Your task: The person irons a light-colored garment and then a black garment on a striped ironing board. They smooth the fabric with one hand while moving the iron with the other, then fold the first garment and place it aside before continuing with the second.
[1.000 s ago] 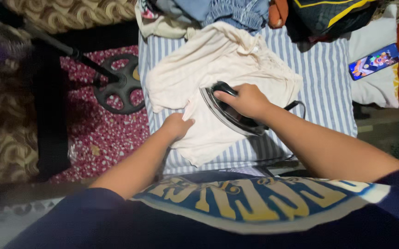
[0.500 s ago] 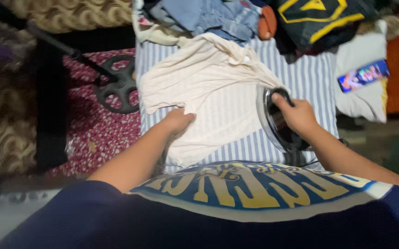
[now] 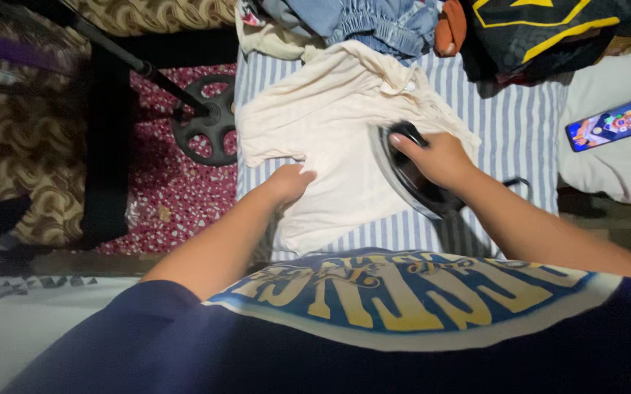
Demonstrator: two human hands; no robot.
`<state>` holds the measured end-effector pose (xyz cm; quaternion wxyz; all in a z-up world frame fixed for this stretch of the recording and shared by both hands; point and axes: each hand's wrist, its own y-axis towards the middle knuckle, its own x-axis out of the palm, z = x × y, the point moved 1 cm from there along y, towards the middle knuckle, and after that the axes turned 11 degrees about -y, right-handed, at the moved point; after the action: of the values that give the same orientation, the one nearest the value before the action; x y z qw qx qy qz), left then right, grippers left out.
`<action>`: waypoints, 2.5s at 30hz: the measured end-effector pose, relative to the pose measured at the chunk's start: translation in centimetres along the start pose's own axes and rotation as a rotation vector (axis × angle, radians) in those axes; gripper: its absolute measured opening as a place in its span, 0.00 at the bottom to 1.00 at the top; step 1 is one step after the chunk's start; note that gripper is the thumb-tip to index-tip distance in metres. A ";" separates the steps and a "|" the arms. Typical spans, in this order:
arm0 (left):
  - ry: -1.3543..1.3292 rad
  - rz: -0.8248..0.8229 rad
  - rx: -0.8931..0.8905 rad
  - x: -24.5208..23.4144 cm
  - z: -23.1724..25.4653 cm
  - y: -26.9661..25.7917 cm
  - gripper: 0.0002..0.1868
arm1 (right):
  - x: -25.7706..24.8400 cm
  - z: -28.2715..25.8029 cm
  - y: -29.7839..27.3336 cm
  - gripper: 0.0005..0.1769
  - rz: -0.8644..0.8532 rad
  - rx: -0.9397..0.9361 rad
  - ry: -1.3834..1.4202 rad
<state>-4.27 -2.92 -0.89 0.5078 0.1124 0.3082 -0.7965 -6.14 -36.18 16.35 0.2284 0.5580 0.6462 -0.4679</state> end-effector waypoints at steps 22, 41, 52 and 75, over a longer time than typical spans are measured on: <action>0.069 -0.179 -0.148 -4.7 8.3 5.8 0.38 | -1.7 8.9 -5.5 0.30 0.098 0.278 0.119; -1.344 0.276 -0.319 -14.6 9.3 -0.6 0.21 | -2.6 6.8 4.4 0.35 0.310 0.185 0.338; -0.862 0.202 0.092 -11.9 12.7 -1.6 0.13 | -1.6 2.3 3.4 0.13 1.135 -0.235 -0.408; -1.074 -0.878 -0.160 -21.0 10.3 0.9 0.37 | 11.4 -25.2 -1.6 0.05 0.400 0.029 0.865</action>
<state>7.59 6.11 17.21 0.2279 -0.4699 0.0891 -0.8481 -5.01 -8.65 19.08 0.0161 0.8180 0.5554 -0.1485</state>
